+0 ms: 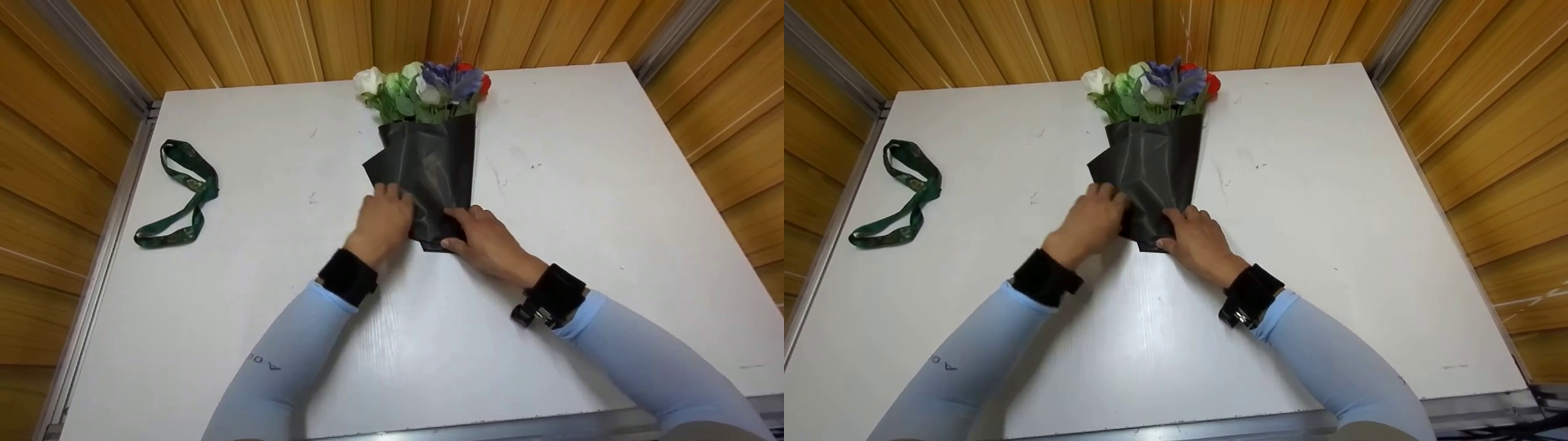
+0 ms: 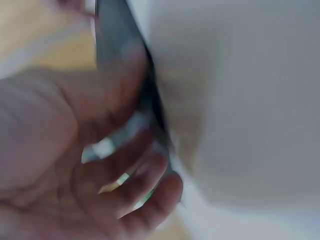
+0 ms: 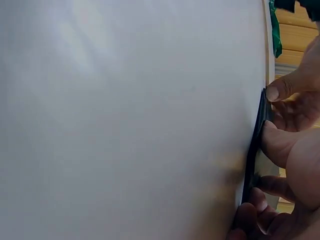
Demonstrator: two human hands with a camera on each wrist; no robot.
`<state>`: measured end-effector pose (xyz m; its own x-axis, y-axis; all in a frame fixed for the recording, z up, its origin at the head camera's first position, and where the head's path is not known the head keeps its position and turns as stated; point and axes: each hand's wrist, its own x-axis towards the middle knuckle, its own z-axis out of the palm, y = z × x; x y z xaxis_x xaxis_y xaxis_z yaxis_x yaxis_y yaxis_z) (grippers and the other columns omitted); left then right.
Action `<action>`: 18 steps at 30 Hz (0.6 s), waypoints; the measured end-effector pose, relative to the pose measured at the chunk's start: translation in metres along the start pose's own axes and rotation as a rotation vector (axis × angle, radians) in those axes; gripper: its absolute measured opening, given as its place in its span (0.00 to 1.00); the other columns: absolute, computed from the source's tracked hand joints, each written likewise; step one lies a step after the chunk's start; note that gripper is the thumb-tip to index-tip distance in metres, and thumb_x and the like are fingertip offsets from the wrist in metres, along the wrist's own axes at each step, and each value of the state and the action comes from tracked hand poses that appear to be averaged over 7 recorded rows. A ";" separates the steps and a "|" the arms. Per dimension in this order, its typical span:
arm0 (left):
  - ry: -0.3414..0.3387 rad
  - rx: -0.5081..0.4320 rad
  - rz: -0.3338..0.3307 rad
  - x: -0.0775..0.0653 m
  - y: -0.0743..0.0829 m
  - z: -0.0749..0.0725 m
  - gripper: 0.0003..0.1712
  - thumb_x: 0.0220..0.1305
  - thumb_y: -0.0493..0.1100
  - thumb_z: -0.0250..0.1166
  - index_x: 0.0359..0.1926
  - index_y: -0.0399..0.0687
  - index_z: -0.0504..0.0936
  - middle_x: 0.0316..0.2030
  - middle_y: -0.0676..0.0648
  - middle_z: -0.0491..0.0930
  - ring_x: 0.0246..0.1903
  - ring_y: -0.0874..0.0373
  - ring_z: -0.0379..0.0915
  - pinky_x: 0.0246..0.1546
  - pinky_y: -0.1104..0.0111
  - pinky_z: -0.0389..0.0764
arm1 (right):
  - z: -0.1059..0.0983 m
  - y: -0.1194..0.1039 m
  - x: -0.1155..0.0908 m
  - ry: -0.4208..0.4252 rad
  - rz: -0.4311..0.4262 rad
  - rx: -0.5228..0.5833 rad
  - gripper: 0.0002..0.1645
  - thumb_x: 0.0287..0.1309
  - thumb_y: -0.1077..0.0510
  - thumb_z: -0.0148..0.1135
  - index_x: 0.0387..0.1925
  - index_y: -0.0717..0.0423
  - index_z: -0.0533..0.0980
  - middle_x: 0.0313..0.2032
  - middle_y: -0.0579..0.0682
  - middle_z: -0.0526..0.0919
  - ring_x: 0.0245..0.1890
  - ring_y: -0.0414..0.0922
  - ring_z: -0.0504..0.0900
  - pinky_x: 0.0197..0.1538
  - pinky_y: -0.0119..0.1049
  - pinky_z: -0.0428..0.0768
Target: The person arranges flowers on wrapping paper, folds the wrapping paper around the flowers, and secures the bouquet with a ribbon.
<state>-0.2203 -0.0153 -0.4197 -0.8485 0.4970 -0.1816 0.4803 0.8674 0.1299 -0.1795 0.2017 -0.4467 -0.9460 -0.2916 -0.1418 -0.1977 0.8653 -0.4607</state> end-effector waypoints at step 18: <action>-0.268 0.074 0.166 -0.059 -0.001 0.014 0.53 0.79 0.74 0.43 0.87 0.47 0.42 0.87 0.46 0.40 0.86 0.43 0.31 0.83 0.39 0.45 | -0.005 0.004 -0.002 -0.022 0.008 0.003 0.40 0.73 0.45 0.66 0.78 0.56 0.66 0.54 0.63 0.77 0.54 0.59 0.79 0.59 0.55 0.77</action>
<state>-0.1671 -0.0448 -0.4230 -0.6737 0.6115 -0.4151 0.6300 0.7688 0.1100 -0.1799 0.2077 -0.4435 -0.9417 -0.2934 -0.1648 -0.1891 0.8664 -0.4622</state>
